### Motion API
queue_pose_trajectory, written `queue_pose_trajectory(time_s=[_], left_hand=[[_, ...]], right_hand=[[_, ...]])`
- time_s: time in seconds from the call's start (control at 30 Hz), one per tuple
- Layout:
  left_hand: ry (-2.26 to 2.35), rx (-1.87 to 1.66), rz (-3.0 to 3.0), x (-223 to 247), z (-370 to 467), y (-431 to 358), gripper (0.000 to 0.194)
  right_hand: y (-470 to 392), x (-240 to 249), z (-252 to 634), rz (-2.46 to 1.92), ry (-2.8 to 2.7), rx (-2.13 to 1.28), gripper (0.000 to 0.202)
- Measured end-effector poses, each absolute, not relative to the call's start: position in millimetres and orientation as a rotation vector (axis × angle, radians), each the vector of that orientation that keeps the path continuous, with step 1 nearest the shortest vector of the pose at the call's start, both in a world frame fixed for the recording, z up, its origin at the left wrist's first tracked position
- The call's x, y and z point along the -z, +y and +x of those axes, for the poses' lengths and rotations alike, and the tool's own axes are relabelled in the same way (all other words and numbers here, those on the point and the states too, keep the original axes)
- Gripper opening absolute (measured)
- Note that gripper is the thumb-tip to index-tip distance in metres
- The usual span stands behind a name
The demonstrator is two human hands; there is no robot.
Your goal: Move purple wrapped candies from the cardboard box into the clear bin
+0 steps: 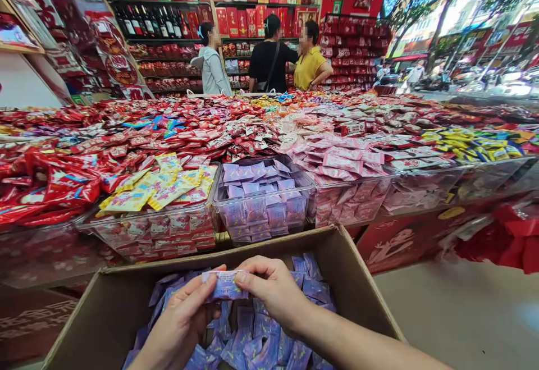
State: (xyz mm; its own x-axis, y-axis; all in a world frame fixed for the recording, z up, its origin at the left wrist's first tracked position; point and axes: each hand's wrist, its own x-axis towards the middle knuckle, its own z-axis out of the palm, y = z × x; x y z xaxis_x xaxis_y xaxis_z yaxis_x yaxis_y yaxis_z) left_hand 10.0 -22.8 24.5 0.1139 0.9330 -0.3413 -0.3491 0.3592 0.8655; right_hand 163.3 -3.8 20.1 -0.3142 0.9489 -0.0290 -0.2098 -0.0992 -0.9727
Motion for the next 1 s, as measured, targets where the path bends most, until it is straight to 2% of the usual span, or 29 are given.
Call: queue_pose_trajectory(time_s=[0.2,0.4,0.5,0.57,0.67,0.73,0.83,0.9,1.0], left_hand=[[1.174,-1.107,0.861,-21.8,5.4,-21.1,0.024],[1.188,-1.126,0.939,-20.7,5.0,-21.0,0.023],[1.114,-1.158,0.828,-23.3,8.7,-19.9,0.022],[1.044,-1.135,0.687,-28.0,10.8,-19.7,0.029],[0.945,-1.071,0.533,-39.0,12.9,-21.1,0.045],[0.948,-1.069,0.567,-46.3,13.4,-22.3,0.048],[1.012,-1.111,0.719,-52.2,12.9,-22.7,0.053],[1.019,-1.115,0.793,-51.9,12.1,-22.6,0.059],[1.035,-1.107,0.83,-48.6,11.0,-22.4,0.059]], right_hand=[[-5.5,-15.0,161.7,-0.885,-1.216,-1.618,0.02],[-6.1,-23.3,164.4,-0.805,-1.417,-1.319,0.015],[-6.8,-27.6,167.0,-0.819,-1.519,-1.1,0.011],[-7.4,-28.5,171.0,-0.81,-1.674,-0.881,0.006],[-9.4,-29.1,177.7,-0.68,-1.975,-0.494,0.016],[-11.5,-29.4,179.2,-0.575,-2.091,-0.347,0.021],[-14.1,-27.7,174.3,-0.605,-2.026,-0.503,0.028],[-13.7,-24.9,168.4,-0.761,-1.828,-0.812,0.029],[-9.6,-21.3,161.4,-0.966,-1.465,-1.316,0.019]])
